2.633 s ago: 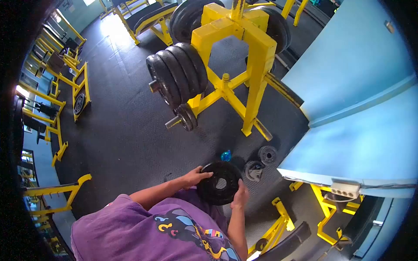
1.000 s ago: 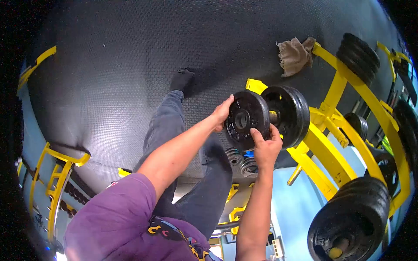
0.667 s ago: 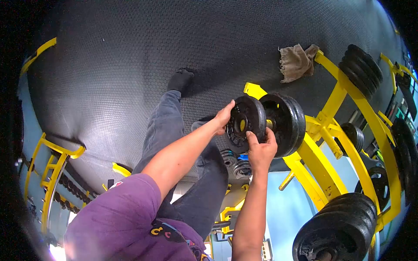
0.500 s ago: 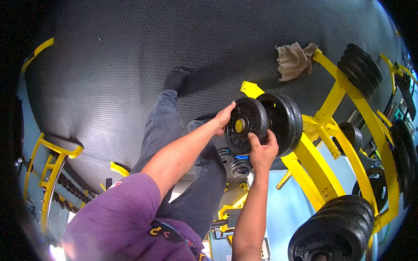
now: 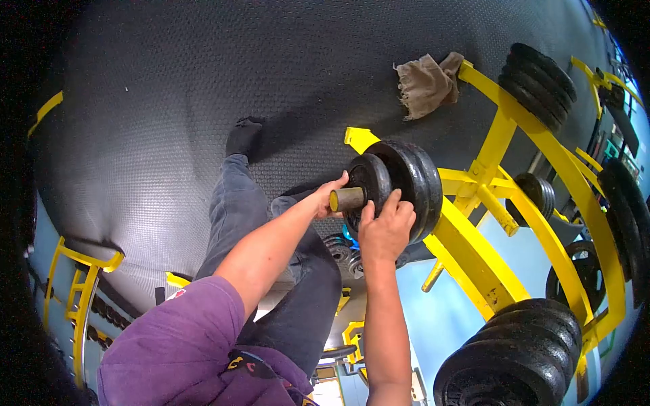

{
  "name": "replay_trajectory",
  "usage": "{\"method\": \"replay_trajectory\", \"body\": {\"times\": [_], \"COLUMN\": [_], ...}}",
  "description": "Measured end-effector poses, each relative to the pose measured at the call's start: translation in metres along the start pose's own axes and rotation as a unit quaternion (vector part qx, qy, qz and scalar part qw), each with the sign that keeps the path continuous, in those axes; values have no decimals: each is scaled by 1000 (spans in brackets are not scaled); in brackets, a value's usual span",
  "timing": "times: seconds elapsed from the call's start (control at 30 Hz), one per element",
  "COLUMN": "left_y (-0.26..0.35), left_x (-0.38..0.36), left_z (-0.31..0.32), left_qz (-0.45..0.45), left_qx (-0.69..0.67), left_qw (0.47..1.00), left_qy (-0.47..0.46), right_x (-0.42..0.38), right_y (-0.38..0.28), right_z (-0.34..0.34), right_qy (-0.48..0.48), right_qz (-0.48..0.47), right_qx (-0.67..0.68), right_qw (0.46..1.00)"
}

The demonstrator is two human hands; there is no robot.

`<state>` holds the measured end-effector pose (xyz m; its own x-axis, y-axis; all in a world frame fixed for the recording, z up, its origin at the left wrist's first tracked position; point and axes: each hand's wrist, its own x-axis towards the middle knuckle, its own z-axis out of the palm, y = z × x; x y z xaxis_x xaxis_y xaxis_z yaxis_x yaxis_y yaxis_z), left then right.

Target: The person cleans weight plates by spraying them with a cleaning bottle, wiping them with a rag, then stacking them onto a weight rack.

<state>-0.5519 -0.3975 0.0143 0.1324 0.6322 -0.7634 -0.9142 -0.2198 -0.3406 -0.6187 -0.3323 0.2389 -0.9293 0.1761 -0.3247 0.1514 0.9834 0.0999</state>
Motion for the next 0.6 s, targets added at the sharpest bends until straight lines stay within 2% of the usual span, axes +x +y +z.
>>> {"method": "replay_trajectory", "body": {"times": [0.13, 0.2, 0.27, 0.4, 0.47, 0.53, 0.6], "left_y": [8, 11, 9, 8, 7, 5, 1], "left_x": [-27, -25, -17, -5, -8, 4, 8], "left_z": [20, 23, 21, 21, 21, 15, 11], "left_qz": [-22, -23, -35, -48, -23, -36, -29], "left_qx": [-13, -20, 4, 16, 15, 5, -44], "left_qw": [999, 998, 999, 999, 999, 999, 996], "left_qy": [-34, -49, -9, -1, -16, -36, -73], "right_x": [7, 9, 10, 9, 9, 9, 6], "right_y": [3, 10, 16, 25, 25, 23, 22], "right_z": [0, 4, 4, 9, 10, 13, 12], "right_qy": [3, 28, 28, 39, 35, 34, 58], "right_qz": [-5, -43, -46, -60, -49, -33, -24], "right_qx": [-25, -57, -68, -103, -96, -87, -72], "right_qw": [1000, 997, 996, 992, 994, 995, 995]}}
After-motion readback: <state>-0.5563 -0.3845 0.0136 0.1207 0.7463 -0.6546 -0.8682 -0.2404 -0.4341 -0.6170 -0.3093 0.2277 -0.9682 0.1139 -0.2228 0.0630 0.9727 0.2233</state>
